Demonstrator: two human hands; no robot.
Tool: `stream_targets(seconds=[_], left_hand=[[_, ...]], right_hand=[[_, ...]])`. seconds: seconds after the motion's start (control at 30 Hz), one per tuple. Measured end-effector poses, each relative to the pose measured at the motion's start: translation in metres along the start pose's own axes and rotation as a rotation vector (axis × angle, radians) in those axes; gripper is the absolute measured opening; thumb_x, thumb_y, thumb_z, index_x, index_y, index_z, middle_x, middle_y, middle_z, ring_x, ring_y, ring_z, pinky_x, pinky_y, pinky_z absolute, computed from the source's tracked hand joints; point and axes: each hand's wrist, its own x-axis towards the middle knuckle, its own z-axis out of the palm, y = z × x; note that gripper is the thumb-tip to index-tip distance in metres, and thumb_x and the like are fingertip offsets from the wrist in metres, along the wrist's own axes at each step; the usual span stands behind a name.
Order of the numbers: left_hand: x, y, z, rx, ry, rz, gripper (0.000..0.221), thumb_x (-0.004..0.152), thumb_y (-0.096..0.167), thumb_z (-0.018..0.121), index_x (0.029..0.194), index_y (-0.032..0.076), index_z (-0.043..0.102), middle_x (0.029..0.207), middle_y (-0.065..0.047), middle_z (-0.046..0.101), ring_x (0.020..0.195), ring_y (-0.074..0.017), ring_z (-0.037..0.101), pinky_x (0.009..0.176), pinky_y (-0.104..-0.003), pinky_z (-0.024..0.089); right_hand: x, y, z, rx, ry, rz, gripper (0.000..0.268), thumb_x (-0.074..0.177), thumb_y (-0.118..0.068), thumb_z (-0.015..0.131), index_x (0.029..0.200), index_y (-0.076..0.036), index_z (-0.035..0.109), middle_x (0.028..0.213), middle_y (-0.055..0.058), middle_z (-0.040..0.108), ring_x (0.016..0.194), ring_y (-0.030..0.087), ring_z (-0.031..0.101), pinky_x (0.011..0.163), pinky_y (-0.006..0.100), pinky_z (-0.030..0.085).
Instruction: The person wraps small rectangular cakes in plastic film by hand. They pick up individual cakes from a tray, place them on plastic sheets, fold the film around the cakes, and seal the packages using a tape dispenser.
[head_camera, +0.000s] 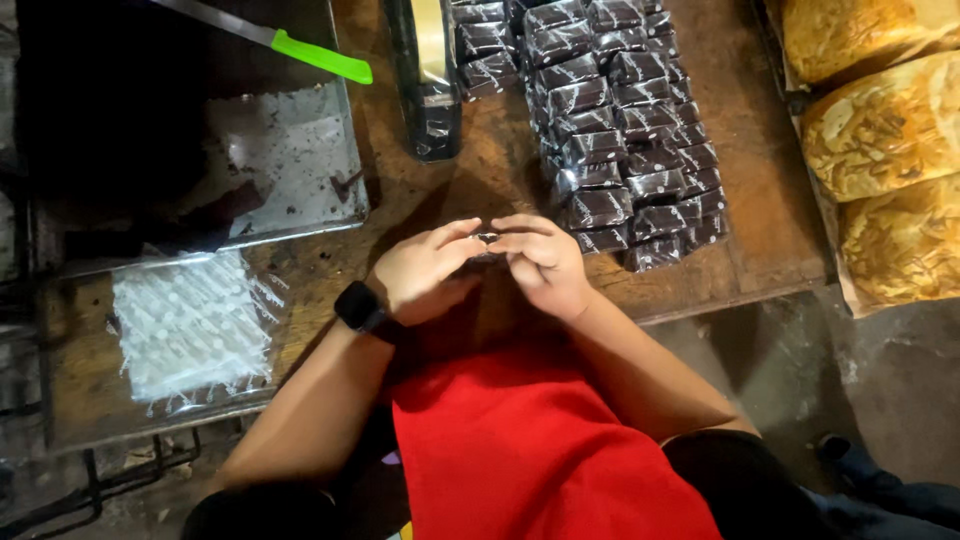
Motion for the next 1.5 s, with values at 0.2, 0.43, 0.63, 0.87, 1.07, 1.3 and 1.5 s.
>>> stream_targets(seconds=[0.2, 0.43, 0.63, 0.87, 1.07, 1.3, 1.5], left_hand=[[0.013, 0.002, -0.020, -0.023, 0.093, -0.055, 0.032, 0.087, 0.017, 0.079, 0.116, 0.010, 0.067, 0.120, -0.014, 0.069, 0.107, -0.0347, 0.068, 0.087, -0.041, 0.057], [0.017, -0.037, -0.071, -0.104, 0.625, -0.029, 0.040, 0.082, 0.002, 0.085, 0.114, 0.006, 0.062, 0.116, -0.013, 0.067, 0.098, -0.0244, 0.068, 0.081, -0.031, 0.057], [0.002, -0.083, -0.053, -0.787, 0.748, -0.253, 0.041, 0.091, -0.010, 0.075, 0.123, 0.007, 0.056, 0.110, -0.003, 0.067, 0.096, -0.0069, 0.065, 0.081, -0.023, 0.056], [-0.001, -0.094, -0.042, -0.929, 0.704, -0.274, 0.041, 0.089, -0.011, 0.074, 0.122, 0.007, 0.056, 0.112, -0.002, 0.065, 0.100, -0.0083, 0.065, 0.086, -0.025, 0.057], [0.001, -0.083, -0.046, -0.913, 0.628, -0.307, 0.038, 0.089, -0.009, 0.075, 0.120, 0.006, 0.058, 0.109, -0.001, 0.066, 0.098, -0.0077, 0.066, 0.084, -0.024, 0.058], [0.002, -0.066, -0.046, -1.003, 0.456, -0.290, 0.035, 0.089, -0.007, 0.075, 0.118, 0.005, 0.060, 0.107, 0.000, 0.068, 0.096, -0.0066, 0.066, 0.082, -0.024, 0.057], [0.004, -0.050, -0.045, -0.808, 0.306, -0.372, 0.035, 0.086, -0.002, 0.080, 0.115, 0.005, 0.062, 0.102, 0.001, 0.068, 0.089, -0.0051, 0.065, 0.076, -0.023, 0.056]], right_hand=[[0.020, 0.013, -0.014, 0.396, 0.120, 0.107, 0.036, 0.091, 0.005, 0.053, 0.120, -0.005, 0.072, 0.124, 0.012, 0.073, 0.123, 0.027, 0.067, 0.105, 0.037, 0.056], [0.126, 0.022, 0.006, 0.635, 0.249, 0.711, 0.031, 0.100, -0.020, 0.058, 0.127, -0.007, 0.064, 0.120, 0.007, 0.068, 0.110, 0.026, 0.066, 0.089, 0.045, 0.055], [0.187, 0.027, 0.042, 0.411, 0.086, 0.994, 0.038, 0.101, -0.040, 0.054, 0.131, -0.015, 0.057, 0.124, -0.002, 0.062, 0.111, 0.024, 0.059, 0.088, 0.059, 0.053], [0.186, 0.016, 0.031, 0.752, 0.247, 1.048, 0.023, 0.092, -0.027, 0.060, 0.110, -0.012, 0.058, 0.097, 0.006, 0.065, 0.078, 0.028, 0.069, 0.076, 0.058, 0.056], [0.135, 0.011, 0.064, 0.680, 0.450, 0.805, 0.022, 0.103, -0.024, 0.069, 0.108, -0.005, 0.060, 0.087, 0.004, 0.057, 0.068, 0.018, 0.048, 0.060, 0.038, 0.037], [0.124, 0.006, 0.051, 1.028, 0.084, 1.132, 0.018, 0.095, -0.022, 0.065, 0.102, -0.005, 0.068, 0.095, 0.007, 0.067, 0.084, 0.020, 0.064, 0.075, 0.038, 0.056], [0.102, -0.034, 0.026, 0.917, 0.178, 0.473, 0.009, 0.091, -0.005, 0.074, 0.096, 0.002, 0.074, 0.123, 0.011, 0.068, 0.111, 0.021, 0.065, 0.100, 0.036, 0.053]])
